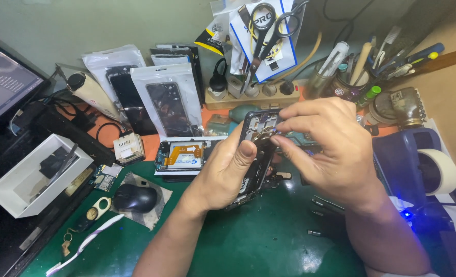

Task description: The person disassembles a smartphone, removing the back cover and internal components. They use a screwdriver to remove screws and a flashlight to inspect the internal circuit board and battery area. The person then removes a small circuit board from the phone and places it on the workbench.

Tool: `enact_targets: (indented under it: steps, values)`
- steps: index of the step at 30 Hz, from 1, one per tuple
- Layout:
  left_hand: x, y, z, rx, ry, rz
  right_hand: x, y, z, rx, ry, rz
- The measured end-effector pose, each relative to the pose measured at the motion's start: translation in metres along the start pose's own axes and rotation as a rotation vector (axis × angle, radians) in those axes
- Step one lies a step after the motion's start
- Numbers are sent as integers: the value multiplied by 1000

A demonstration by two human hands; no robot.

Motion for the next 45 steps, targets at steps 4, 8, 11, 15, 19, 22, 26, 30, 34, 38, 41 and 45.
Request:
enact_targets:
  steps: [4, 8, 11, 15, 19, 22, 26, 30, 34, 38, 41, 45]
  values:
    - [-1, -2, -9, 116, 199, -10, -3, -5, 0, 80, 29, -64]
    - [6, 7, 17, -484, -64, 240, -15, -15, -11, 217, 3, -113]
    - [8, 7, 25, -716, -131, 307, -30, -24, -7, 266, -13, -261]
    - [-11, -6, 12, -635, -142, 119, -53, -45, -4, 193, 35, -449]
    - [-29, -13, 64, -475, -203, 109, -90, -60, -28, 280, 114, -495]
    - [-43, -34, 128, -256, -393, -195, -76, -61, -16, 288, 63, -427]
    - [-52, -11, 137, -252, -411, -61, -39, -58, 17, 291, -66, -273]
    - [-61, -16, 147, 42, -571, -214, -15, -58, 46, 243, -193, -126]
    - [-72, -27, 134, 270, -676, -361, -11, -60, 44, 382, -223, -171]
    - [-72, -21, 122, 582, -647, -268, -22, -46, 22, 695, -193, -127]
    - [-71, -11, 117, 780, -602, -144, -25, -34, -1, 786, 105, -138]
    - [-69, 5, 117, 937, -498, 41, -27, -20, -20, 839, 359, -117]
Point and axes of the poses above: each hand's wrist, its own x-axis towards the middle knuckle, its own y-axis out of the palm, z = x × y, the point moved 8 cm from there along x, towards the middle knuckle, and after that the axes turned 11 degrees about -y, right-handed, at the moved point
